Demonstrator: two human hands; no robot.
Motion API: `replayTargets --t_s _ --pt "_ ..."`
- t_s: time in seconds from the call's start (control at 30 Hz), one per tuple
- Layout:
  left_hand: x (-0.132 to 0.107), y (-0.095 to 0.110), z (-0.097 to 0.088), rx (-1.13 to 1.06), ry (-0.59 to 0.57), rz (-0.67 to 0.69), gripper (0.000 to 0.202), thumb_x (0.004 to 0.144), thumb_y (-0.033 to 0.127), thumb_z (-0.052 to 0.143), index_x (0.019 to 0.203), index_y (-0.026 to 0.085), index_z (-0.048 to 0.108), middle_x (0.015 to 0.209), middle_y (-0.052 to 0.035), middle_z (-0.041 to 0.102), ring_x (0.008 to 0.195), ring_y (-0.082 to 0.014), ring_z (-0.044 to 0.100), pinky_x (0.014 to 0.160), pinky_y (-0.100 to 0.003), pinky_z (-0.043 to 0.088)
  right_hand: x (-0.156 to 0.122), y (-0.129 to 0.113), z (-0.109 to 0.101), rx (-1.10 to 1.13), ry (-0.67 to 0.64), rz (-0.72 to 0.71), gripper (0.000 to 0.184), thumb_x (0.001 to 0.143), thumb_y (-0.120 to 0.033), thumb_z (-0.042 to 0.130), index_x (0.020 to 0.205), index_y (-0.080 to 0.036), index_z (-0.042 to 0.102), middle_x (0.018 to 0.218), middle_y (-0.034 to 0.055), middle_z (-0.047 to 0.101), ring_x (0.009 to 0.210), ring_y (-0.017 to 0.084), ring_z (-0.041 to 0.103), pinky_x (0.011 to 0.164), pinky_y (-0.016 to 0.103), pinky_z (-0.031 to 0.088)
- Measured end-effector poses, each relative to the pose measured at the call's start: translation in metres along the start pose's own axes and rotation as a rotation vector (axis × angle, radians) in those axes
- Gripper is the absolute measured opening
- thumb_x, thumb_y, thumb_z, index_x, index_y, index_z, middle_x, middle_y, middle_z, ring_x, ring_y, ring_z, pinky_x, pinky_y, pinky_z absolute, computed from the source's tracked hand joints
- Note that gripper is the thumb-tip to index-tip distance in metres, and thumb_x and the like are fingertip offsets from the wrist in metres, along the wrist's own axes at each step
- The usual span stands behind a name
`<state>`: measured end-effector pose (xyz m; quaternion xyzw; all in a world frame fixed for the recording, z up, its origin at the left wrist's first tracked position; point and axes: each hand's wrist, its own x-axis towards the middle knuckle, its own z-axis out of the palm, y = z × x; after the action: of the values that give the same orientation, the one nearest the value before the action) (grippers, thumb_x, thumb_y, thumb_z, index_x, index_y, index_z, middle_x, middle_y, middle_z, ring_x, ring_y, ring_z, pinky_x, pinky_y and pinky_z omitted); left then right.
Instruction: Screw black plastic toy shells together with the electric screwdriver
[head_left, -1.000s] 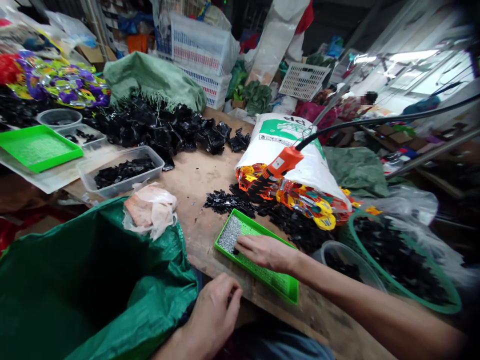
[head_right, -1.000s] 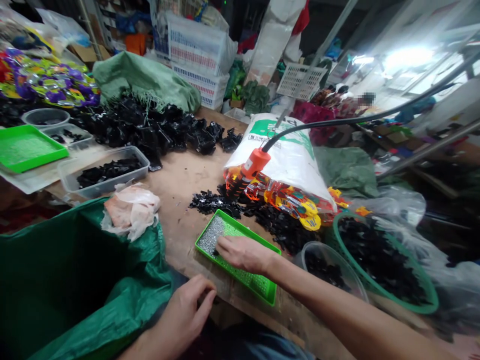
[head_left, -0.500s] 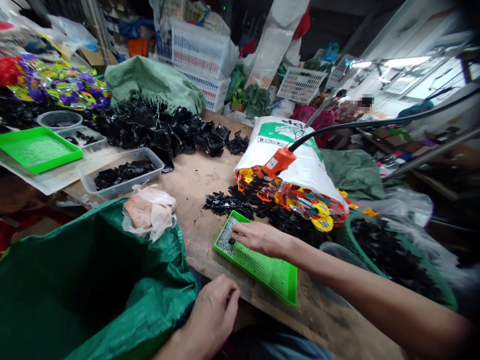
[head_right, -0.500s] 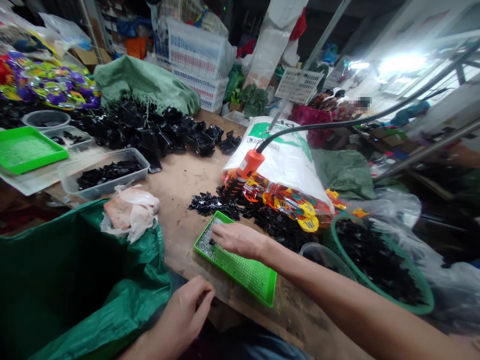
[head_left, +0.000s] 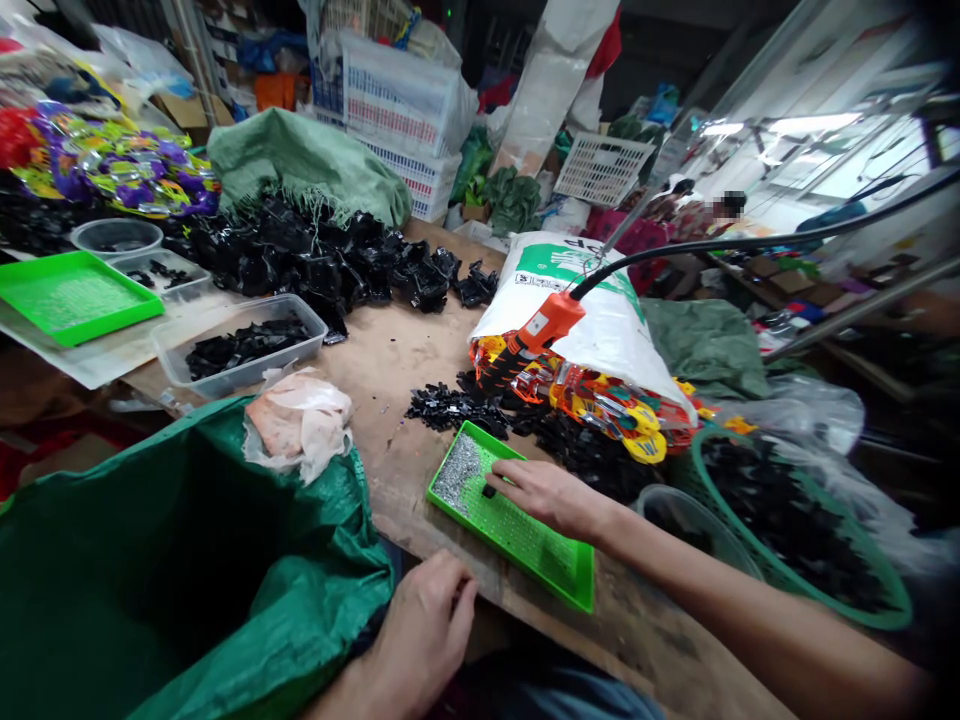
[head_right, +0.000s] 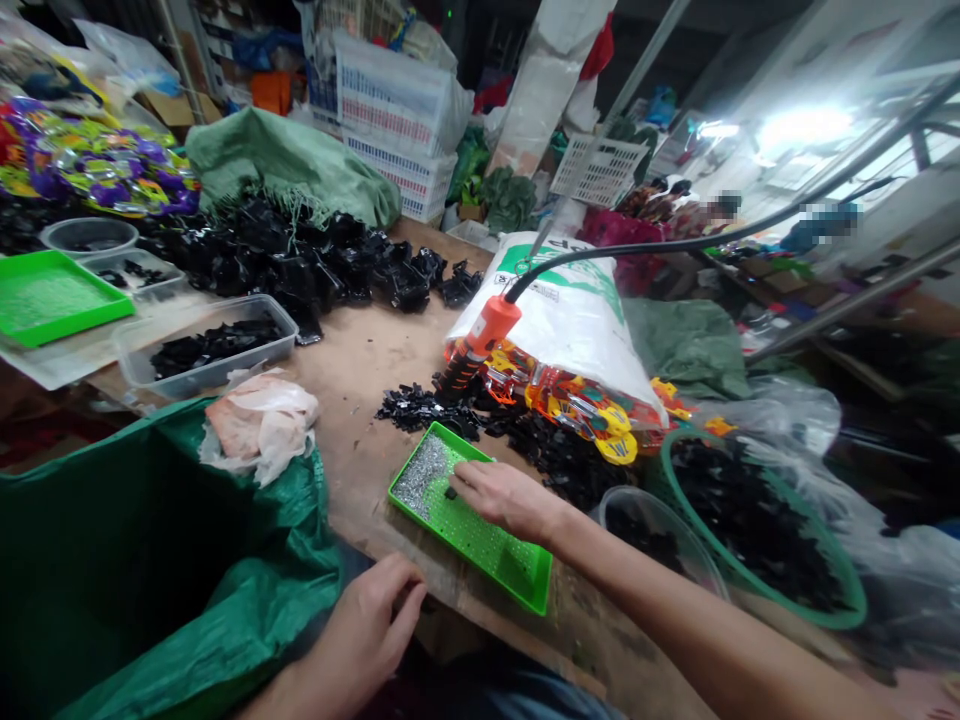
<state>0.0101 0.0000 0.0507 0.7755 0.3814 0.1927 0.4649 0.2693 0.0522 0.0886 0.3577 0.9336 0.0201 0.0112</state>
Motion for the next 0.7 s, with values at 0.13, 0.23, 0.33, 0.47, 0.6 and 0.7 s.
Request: replayTargets --t_s 0.13,0.23,0.33,0.47,0.6,0.7 --pt "0.001 -0.001 0.001 -0.024 0.011 0.013 0.020 0.094 0.020 0.039 0.083 0.019 0.056 0.088 -0.0051 0.063 0.079 -0.0158 0.057 0.070 -0.026 0.041 0.004 -0.002 0.009 0.005 0.019 -0.027 0.030 0.098 -0.011 0.034 0.119 -0.012 0.055 0.103 0.0140 0.060 0.090 0.020 0.062 0.078 0.034 0.055" --pt "0.000 -0.005 0.004 -0.040 0.031 0.015 0.019 0.093 0.019 0.039 0.083 0.020 0.055 0.087 -0.0041 0.062 0.079 -0.0152 0.057 0.069 -0.025 0.040 0.012 0.001 0.012 -0.012 0.027 -0.036 0.029 0.097 -0.009 0.035 0.119 -0.012 0.055 0.104 0.0138 0.060 0.089 0.019 0.062 0.078 0.033 0.055" --pt "0.000 -0.009 0.007 -0.023 0.041 0.009 0.019 0.094 0.020 0.039 0.083 0.020 0.054 0.086 -0.0035 0.061 0.078 -0.0150 0.056 0.068 -0.025 0.040 0.020 0.006 0.014 -0.024 0.028 -0.032 0.030 0.096 -0.008 0.034 0.117 -0.012 0.055 0.105 0.0142 0.060 0.089 0.019 0.063 0.077 0.032 0.056" --pt "0.001 -0.011 0.007 0.011 0.042 0.008 0.020 0.094 0.022 0.039 0.081 0.020 0.054 0.083 -0.0034 0.060 0.075 -0.0148 0.056 0.067 -0.025 0.040 0.031 0.014 0.014 -0.027 0.016 -0.031 0.030 0.096 -0.006 0.034 0.116 -0.012 0.055 0.105 0.0139 0.060 0.090 0.019 0.063 0.076 0.032 0.056" --pt "0.002 -0.011 0.006 0.021 0.049 0.008 0.020 0.094 0.020 0.039 0.081 0.020 0.055 0.082 -0.0032 0.060 0.074 -0.0146 0.056 0.066 -0.025 0.039 0.040 0.022 0.008 -0.021 0.009 -0.034 0.029 0.095 -0.006 0.037 0.116 -0.014 0.055 0.105 0.0120 0.060 0.090 0.018 0.063 0.075 0.030 0.056" --pt "0.001 -0.010 0.007 0.016 0.050 0.024 0.020 0.093 0.019 0.039 0.081 0.019 0.055 0.082 -0.0030 0.060 0.074 -0.0144 0.056 0.067 -0.025 0.040 0.047 0.028 -0.005 -0.028 -0.024 -0.037 0.029 0.094 -0.004 0.039 0.115 -0.013 0.056 0.103 0.0109 0.059 0.087 0.018 0.062 0.075 0.030 0.056"
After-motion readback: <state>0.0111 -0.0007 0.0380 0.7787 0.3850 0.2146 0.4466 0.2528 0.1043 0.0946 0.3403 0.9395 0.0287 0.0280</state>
